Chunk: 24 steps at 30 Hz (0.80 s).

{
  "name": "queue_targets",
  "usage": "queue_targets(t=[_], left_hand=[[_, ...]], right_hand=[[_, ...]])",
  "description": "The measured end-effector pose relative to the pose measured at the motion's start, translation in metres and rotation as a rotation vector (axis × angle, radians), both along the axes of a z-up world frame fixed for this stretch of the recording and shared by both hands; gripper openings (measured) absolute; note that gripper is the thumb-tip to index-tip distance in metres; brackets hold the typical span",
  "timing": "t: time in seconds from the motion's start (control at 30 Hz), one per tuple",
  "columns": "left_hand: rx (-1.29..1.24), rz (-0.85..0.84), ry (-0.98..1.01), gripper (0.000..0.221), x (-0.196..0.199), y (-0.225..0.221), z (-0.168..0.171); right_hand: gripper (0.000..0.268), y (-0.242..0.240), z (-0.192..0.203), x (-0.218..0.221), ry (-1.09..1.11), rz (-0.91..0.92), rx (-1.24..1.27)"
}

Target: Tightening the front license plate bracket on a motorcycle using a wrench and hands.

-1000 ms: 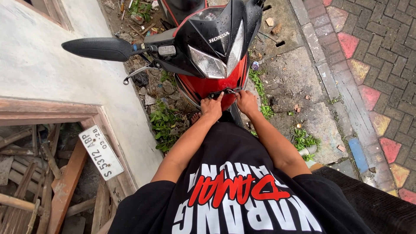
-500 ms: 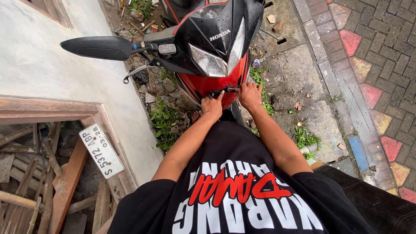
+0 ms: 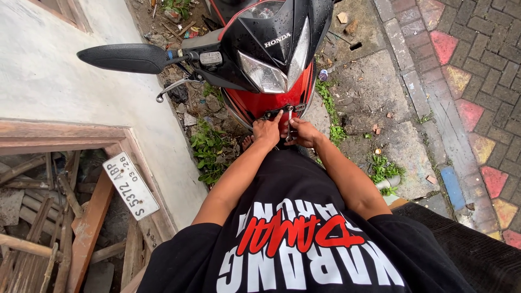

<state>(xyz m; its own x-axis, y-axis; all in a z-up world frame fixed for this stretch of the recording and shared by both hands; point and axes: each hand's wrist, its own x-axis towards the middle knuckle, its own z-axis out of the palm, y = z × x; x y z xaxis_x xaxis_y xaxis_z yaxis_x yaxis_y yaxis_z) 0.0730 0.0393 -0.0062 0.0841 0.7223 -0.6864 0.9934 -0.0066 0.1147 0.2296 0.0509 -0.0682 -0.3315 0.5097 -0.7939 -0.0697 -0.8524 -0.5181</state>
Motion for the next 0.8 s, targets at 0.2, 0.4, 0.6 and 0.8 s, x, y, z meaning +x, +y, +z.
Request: queue_targets(t=[0.2,0.4,0.6,0.8], left_hand=[[0.010,-0.001,-0.007,0.077,0.000,0.001,-0.006],[0.034,0.006,-0.031,0.078,0.000,-0.001,-0.003],[0.180,-0.025,-0.046,0.070,-0.008,0.005,-0.010],[0.204,-0.061,0.048,0.070,-0.017,0.008,-0.035]], right_hand=[[0.030,0.026,-0.103,0.046,-0.632,0.278,0.485],[0.038,0.028,-0.063,0.037,-0.929,0.464,0.667],[0.039,0.026,-0.007,0.023,-1.118,0.588,0.685],[0.040,0.030,0.002,0.019,-1.116,0.637,0.695]])
